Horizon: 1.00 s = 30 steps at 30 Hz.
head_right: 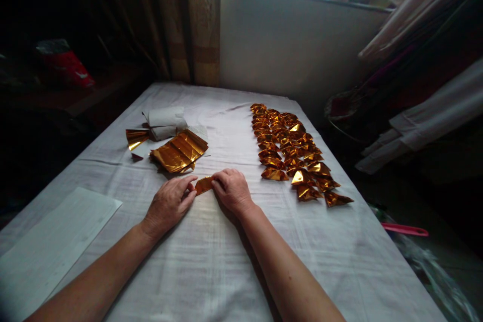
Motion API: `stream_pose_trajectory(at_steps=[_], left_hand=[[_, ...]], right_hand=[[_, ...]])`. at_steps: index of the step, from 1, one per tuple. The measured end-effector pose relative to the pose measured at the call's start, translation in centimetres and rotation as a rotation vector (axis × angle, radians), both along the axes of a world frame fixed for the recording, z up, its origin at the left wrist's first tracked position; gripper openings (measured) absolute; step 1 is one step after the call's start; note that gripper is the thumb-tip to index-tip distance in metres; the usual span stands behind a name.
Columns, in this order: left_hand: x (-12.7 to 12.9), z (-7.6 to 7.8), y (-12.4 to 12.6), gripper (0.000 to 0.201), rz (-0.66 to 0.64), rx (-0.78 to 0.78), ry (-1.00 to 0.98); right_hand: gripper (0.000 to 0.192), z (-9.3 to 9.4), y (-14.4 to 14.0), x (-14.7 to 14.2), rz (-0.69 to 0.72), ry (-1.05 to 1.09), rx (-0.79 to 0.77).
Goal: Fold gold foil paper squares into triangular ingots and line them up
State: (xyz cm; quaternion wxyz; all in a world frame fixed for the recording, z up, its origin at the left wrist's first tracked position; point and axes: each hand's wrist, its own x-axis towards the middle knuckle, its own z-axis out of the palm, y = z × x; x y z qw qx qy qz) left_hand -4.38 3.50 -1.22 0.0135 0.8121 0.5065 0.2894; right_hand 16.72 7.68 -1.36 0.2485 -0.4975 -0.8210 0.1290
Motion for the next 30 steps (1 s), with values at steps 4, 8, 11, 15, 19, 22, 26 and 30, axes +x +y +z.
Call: stream_pose_trajectory(at_steps=[4,8,11,15,19,22,26,30], left_hand=[[0.1,0.1,-0.1,0.029,0.012,-0.01,0.007],[0.3,0.5,-0.1,0.019,-0.03,-0.049,0.041],[0.3,0.6,-0.1,0.02,-0.044,-0.02,0.049],[0.2,0.4,0.0,0.025,-0.078,0.022,0.075],[0.2,0.3,0.1,0.026,-0.083,0.038,0.109],[0.2,0.4,0.0,0.026,-0.081,0.044,0.124],[0.2,0.5,0.0,0.027,-0.075,0.033,0.126],[0.2,0.6,-0.1,0.026,-0.073,0.024,0.126]], right_hand=[[0.017,0.0,-0.2,-0.5,-0.057,-0.024,-0.013],[0.018,0.1,-0.4,-0.9,-0.112,-0.044,0.008],[0.02,0.1,-0.5,-1.1,-0.135,-0.073,0.01],[0.024,0.3,-0.9,-1.3,-0.144,-0.104,0.044],[0.035,0.7,-2.2,-1.5,0.051,-0.147,0.102],[0.045,1.1,-3.2,-1.7,0.144,-0.246,0.0],[0.053,1.5,-3.4,-1.7,0.089,-0.335,-0.13],[0.059,1.6,-3.3,-1.4,0.006,-0.375,-0.174]])
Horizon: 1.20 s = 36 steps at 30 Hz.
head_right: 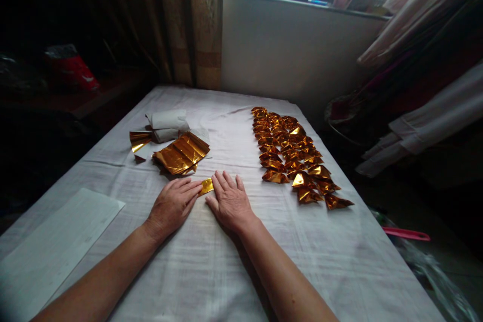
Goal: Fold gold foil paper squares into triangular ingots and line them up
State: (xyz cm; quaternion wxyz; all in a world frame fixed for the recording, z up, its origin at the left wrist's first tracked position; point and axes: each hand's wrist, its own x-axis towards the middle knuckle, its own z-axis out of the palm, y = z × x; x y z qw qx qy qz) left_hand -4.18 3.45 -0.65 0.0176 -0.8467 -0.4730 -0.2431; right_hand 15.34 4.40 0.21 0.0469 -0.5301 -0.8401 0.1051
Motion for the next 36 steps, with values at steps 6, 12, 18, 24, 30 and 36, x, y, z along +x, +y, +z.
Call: stream_pose_trajectory(at_steps=[6,12,18,24,30,36], left_hand=[[0.1,0.3,-0.2,0.027,0.004,-0.014,-0.009],[0.6,0.5,-0.7,0.033,-0.017,-0.019,0.021],[0.1,0.2,-1.3,0.036,-0.034,-0.068,0.085],[-0.8,-0.3,-1.6,0.043,-0.035,-0.115,0.131],[-1.6,-0.5,-1.2,0.042,-0.037,-0.116,0.103],[-1.9,-0.5,-0.1,0.031,0.007,-0.066,-0.005]], right_hand=[[0.06,-0.3,-0.2,0.1,-0.033,-0.005,0.033],[0.059,-0.7,-0.2,0.1,-0.033,0.006,0.053],[0.06,-0.4,-0.2,0.0,-0.041,0.012,0.028],[0.06,-0.6,-0.2,0.0,-0.047,0.024,0.037],[0.059,-0.5,-0.5,0.0,-0.063,0.025,0.066],[0.059,-0.9,-1.1,0.2,-0.088,0.042,0.113]])
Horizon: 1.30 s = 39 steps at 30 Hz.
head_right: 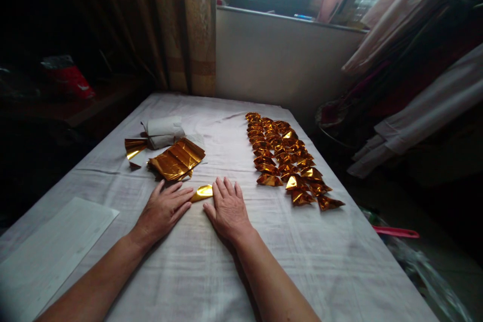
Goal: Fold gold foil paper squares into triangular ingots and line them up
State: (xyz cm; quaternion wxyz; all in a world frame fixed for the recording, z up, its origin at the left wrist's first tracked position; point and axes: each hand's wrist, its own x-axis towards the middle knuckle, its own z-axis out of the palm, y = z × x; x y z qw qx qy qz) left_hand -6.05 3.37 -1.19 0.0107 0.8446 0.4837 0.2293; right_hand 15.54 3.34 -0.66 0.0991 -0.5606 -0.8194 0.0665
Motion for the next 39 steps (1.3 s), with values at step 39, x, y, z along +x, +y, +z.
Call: stream_pose_trajectory(at_steps=[39], left_hand=[[2.9,0.9,-1.5,0.034,-0.046,0.048,0.128]], right_hand=[[0.055,0.2,-0.8,-0.2,0.044,-0.007,-0.032]])
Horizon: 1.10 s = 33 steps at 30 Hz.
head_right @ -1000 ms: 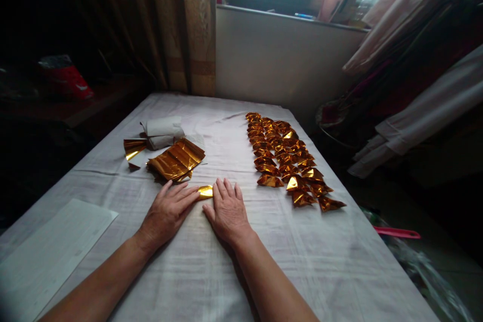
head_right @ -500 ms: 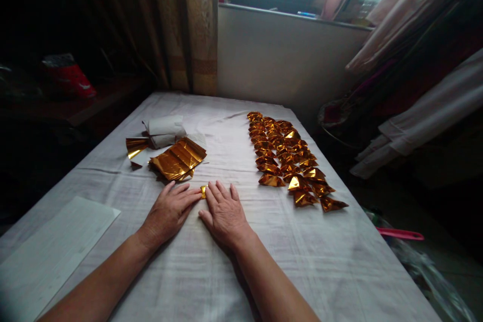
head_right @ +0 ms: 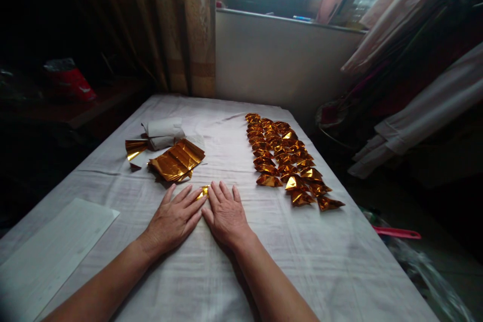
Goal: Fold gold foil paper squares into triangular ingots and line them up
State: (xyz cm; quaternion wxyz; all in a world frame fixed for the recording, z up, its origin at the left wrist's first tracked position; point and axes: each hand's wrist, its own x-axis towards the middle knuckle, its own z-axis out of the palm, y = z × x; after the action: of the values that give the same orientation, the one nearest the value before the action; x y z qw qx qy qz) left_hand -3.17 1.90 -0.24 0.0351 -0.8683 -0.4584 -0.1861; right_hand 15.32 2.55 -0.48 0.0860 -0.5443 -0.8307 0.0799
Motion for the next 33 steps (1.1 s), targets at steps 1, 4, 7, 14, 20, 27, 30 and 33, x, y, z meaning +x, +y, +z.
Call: stream_pose_trajectory(at_steps=[1,4,7,14,20,27,30,33], left_hand=[[-0.2,0.0,-0.1,0.035,0.002,-0.006,0.007],[-0.7,-0.1,-0.2,0.036,0.012,-0.02,0.02],[-0.9,-0.1,-0.2,0.037,0.019,-0.016,0.02],[-1.0,-0.5,0.2,0.037,0.029,-0.032,-0.034],[-0.5,-0.3,0.7,0.027,0.019,-0.011,-0.089],[-0.6,0.0,0.6,0.028,0.042,-0.045,-0.082],[-0.7,0.0,0.8,0.028,0.045,-0.071,-0.087],[-0.7,-0.2,1.1,0.025,0.045,-0.085,-0.126]], right_hand=[[0.055,0.0,0.0,0.0,-0.003,0.001,-0.003],[0.055,0.1,0.0,0.0,-0.012,0.011,-0.01],[0.056,0.0,0.0,0.1,-0.01,0.028,-0.015],[0.055,-0.5,0.0,0.2,-0.007,0.065,0.014],[0.055,-0.5,0.6,-0.3,-0.049,0.055,0.051],[0.051,-0.5,0.0,0.7,-0.05,-0.02,0.097],[0.051,-0.4,-0.5,1.3,-0.061,-0.049,0.1],[0.051,-0.3,-0.6,1.3,-0.014,-0.041,0.117]])
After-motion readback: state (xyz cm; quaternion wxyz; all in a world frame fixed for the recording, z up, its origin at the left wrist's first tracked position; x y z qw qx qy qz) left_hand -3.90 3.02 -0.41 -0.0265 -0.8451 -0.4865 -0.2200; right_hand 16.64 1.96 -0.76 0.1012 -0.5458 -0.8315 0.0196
